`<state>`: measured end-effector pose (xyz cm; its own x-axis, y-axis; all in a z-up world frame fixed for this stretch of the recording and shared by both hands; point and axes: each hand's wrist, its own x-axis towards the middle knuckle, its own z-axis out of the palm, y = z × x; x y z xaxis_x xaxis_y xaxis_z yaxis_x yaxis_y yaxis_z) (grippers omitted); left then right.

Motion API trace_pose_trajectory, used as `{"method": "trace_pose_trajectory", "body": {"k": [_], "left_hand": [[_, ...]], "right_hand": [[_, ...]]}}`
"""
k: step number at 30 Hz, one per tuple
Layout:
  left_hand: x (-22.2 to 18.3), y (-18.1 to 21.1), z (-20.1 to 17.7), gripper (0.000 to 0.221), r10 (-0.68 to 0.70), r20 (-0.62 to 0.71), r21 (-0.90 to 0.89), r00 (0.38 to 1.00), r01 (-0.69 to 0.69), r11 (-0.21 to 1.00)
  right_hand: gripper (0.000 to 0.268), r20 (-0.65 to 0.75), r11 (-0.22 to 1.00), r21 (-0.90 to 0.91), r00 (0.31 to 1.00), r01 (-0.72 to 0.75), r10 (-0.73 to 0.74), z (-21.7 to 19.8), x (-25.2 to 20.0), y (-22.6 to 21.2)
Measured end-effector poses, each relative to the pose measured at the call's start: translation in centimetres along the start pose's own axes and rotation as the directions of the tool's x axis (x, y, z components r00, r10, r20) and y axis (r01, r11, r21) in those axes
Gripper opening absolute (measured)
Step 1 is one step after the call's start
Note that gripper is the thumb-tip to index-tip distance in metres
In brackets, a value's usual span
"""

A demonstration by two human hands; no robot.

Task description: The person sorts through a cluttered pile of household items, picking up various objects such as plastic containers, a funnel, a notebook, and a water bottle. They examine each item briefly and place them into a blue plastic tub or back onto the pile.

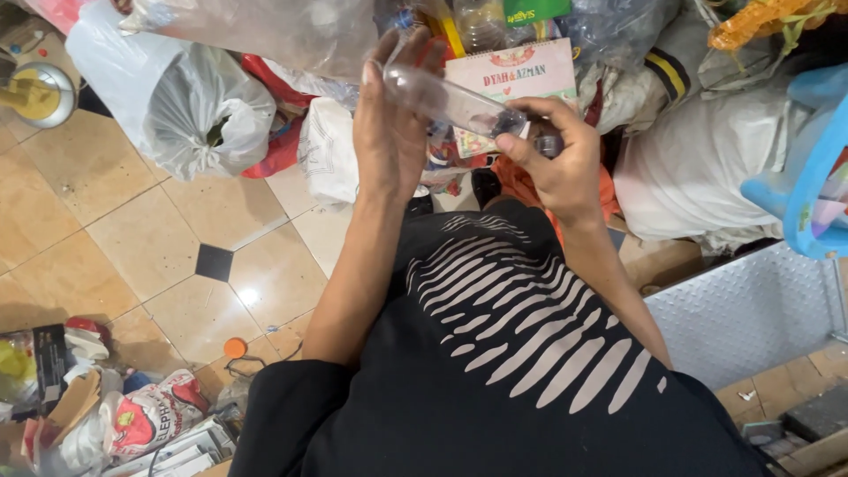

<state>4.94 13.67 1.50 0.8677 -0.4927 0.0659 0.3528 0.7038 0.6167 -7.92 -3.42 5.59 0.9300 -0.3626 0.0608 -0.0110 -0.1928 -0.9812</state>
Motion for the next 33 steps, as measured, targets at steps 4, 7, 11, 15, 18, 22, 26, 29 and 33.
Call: {"method": "trace_pose_trajectory", "body": {"k": [4,7,11,15,18,22,26,29,33], "left_hand": [[0.8,-1.2,-0.2,0.068,-0.039,-0.116,0.013,0.992,0.041,0.999],[1.5,-3.6,-1.1,0.069,-0.101,-0.178,-0.001,0.979,0.103,0.995],[2.6,-7.4,-2.0,0.068,-0.227,-0.207,-0.097,0.952,0.211,0.973],[3.9,-10.1,-0.5,0.068,-0.329,-0.197,-0.167,0.924,0.299,0.939],[4.6,-11.2,1.4,0.068,-0.398,-0.181,-0.213,0.899,0.359,0.909],[5.5,-11.8,3.6,0.064,-0.388,-0.112,-0.275,0.915,0.347,0.897],[6.2,-13.1,4.7,0.056,-0.303,0.032,-0.418,0.953,0.288,0.862],[6.9,-13.4,6.2,0.057,-0.281,0.070,-0.408,0.957,0.285,0.868],[7.4,-14.4,6.9,0.059,-0.264,0.102,-0.371,0.959,0.283,0.885]], "right_hand": [[0.032,-0.091,0.997,0.083,0.996,0.000,0.008,-2.2,0.2,1.7],[0.031,-0.149,0.997,0.071,0.989,0.022,-0.011,-4.2,-0.1,2.6],[0.029,-0.116,0.971,-0.207,0.983,0.119,-0.145,-7.3,0.3,2.2],[0.035,-0.071,0.942,-0.316,0.987,0.116,-0.145,-10.1,1.6,1.5],[0.036,-0.075,0.930,-0.352,0.988,0.102,-0.137,-12.0,2.3,1.5],[0.031,-0.174,1.000,0.019,0.985,0.000,0.004,-15.2,3.3,5.6],[0.020,-0.214,0.790,0.603,0.933,-0.106,0.288,-18.5,3.3,12.6],[0.024,-0.154,0.922,0.364,0.967,-0.135,0.202,-18.8,3.5,11.1],[0.027,-0.165,0.927,0.374,0.980,-0.039,0.108,-19.4,4.1,9.5]]}}
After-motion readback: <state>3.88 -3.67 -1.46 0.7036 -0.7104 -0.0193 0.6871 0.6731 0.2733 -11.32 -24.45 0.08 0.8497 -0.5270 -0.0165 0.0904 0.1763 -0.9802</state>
